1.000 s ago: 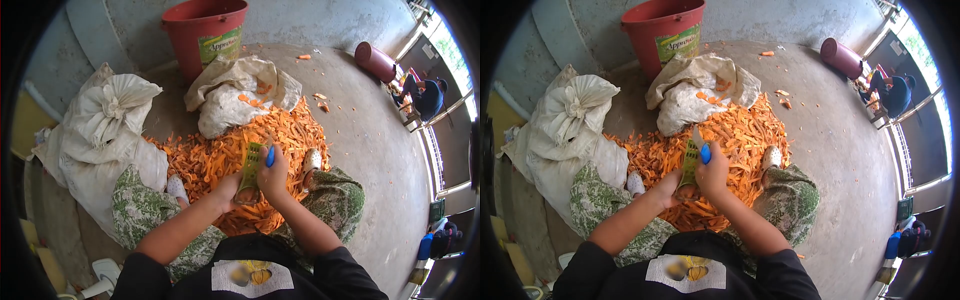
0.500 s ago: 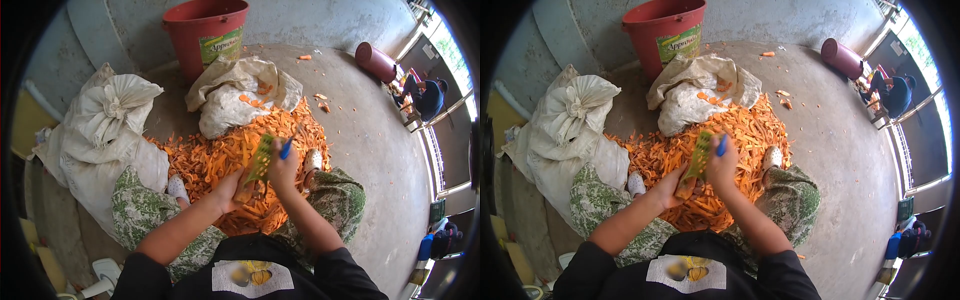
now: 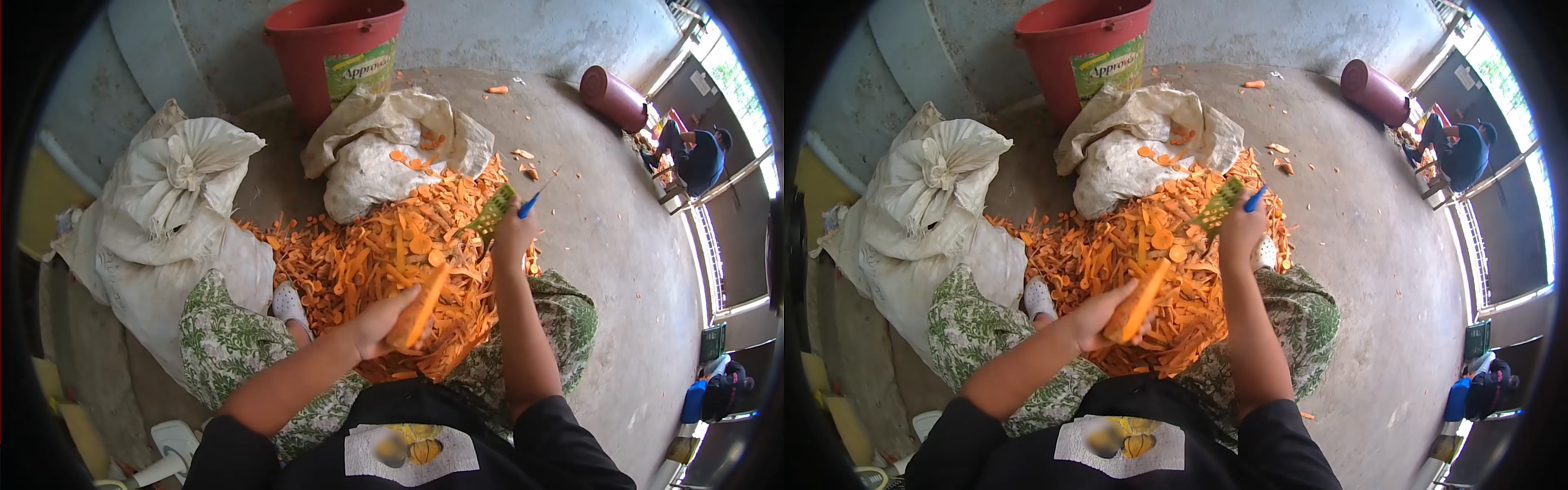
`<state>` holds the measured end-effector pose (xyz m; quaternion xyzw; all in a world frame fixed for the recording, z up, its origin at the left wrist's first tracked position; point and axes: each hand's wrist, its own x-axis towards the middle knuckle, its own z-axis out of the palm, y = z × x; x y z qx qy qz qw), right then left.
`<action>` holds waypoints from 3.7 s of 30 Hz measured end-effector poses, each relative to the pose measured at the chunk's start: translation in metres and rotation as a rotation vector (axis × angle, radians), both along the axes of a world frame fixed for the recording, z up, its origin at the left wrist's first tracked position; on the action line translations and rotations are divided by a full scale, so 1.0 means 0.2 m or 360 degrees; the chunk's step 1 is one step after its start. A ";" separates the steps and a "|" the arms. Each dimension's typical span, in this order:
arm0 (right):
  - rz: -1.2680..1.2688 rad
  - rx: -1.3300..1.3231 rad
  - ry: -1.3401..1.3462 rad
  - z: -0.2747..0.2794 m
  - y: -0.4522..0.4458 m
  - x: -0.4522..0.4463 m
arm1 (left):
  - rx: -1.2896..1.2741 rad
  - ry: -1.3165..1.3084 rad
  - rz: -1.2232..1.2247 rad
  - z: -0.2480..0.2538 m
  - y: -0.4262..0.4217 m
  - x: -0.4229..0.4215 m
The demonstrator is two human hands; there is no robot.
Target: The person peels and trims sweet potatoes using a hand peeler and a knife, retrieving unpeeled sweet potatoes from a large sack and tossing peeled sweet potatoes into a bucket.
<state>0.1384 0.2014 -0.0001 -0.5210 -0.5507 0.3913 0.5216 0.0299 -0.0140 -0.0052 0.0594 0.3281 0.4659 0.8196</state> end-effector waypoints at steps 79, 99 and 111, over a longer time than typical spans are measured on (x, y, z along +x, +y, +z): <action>0.1409 0.0094 -0.1409 0.08 -0.47 -0.08 | 0.0466 0.2287 0.0324 0.06 0.10 -0.27; 0.1304 -0.0471 -0.1969 -0.33 0.05 0.07 | 0.0985 0.2243 0.0118 0.17 0.00 -0.24; 0.1255 -0.0251 -0.1968 0.13 -0.13 0.12 | 0.0811 0.3857 -0.1657 0.50 0.34 -0.79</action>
